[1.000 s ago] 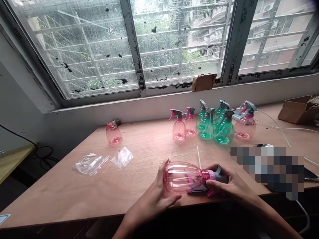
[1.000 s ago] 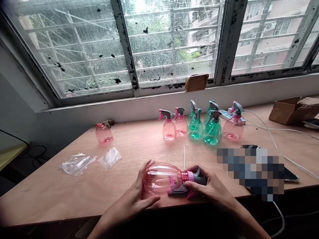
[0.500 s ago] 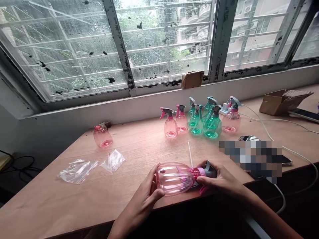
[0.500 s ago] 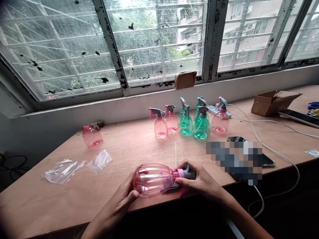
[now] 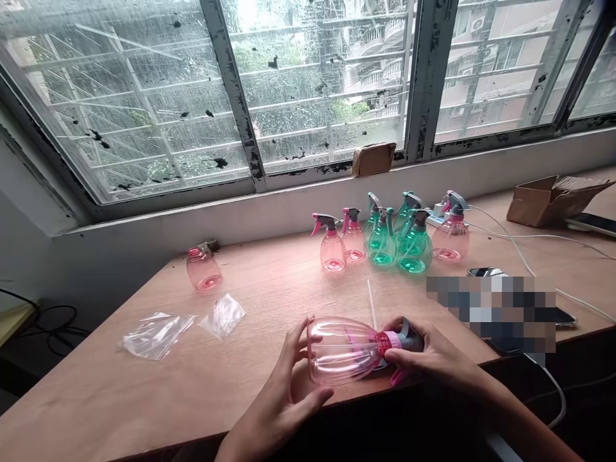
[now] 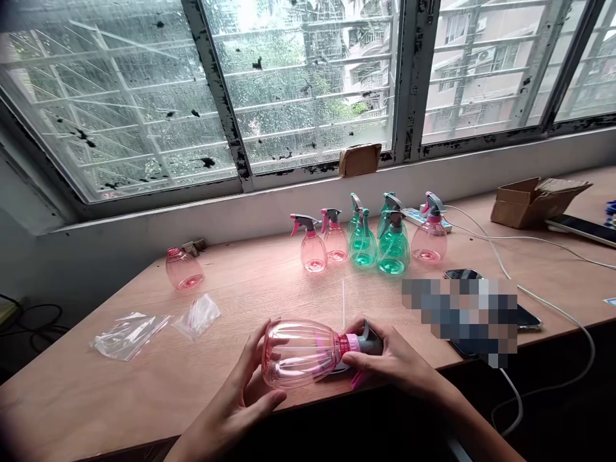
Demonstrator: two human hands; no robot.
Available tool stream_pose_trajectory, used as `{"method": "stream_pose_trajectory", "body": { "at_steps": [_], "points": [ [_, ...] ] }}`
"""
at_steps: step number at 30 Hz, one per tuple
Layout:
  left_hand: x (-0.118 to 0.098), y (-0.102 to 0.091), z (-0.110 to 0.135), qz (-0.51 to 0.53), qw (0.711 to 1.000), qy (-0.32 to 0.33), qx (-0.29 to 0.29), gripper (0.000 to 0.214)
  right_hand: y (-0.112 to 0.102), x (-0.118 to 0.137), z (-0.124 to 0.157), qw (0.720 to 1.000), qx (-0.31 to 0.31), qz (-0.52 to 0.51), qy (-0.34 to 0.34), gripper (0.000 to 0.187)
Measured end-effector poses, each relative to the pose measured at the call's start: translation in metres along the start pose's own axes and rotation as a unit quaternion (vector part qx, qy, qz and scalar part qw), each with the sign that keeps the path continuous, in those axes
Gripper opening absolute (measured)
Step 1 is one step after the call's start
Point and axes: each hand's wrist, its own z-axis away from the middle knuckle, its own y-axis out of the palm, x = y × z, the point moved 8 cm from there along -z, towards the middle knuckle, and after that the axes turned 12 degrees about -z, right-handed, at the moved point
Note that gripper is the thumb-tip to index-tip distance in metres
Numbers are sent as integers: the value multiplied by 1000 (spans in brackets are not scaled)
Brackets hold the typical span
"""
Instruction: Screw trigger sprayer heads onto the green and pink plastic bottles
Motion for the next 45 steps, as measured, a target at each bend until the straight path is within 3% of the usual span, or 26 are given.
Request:
{"method": "stream_pose_trajectory", "body": {
  "at_steps": [6, 13, 18, 24, 31, 35, 40, 45],
  "points": [
    [11, -5, -1, -45, 998, -43, 10, 75, 1, -2, -1, 1000, 10, -14, 4, 36],
    [-6, 0, 0, -15, 1000, 15, -4, 79, 0, 3, -1, 1000, 6, -1, -13, 35],
    [7, 0, -2, -17, 999, -29, 21, 78, -3, 0, -1, 1000, 1, 18, -16, 35],
    [9, -5, -3, -39, 998, -39, 9, 75, -1, -7, 0, 1000, 2, -2, 5, 40],
    [-6, -3, 2, -66, 997, 34, -18, 70, 2, -12, 0, 999, 5, -32, 27, 41],
    [-5, -1, 2, -60, 997, 52, 15, 78, 0, -11, -1, 1000, 2, 3, 10, 40],
    [-3, -6, 3, -16, 999, 47, -4, 59, -3, -11, -4, 999, -6, 36, -30, 40],
    [0, -4, 2, -63, 992, 107, -8, 80, -2, -15, -8, 999, -2, 30, -31, 43]
  ]
}}
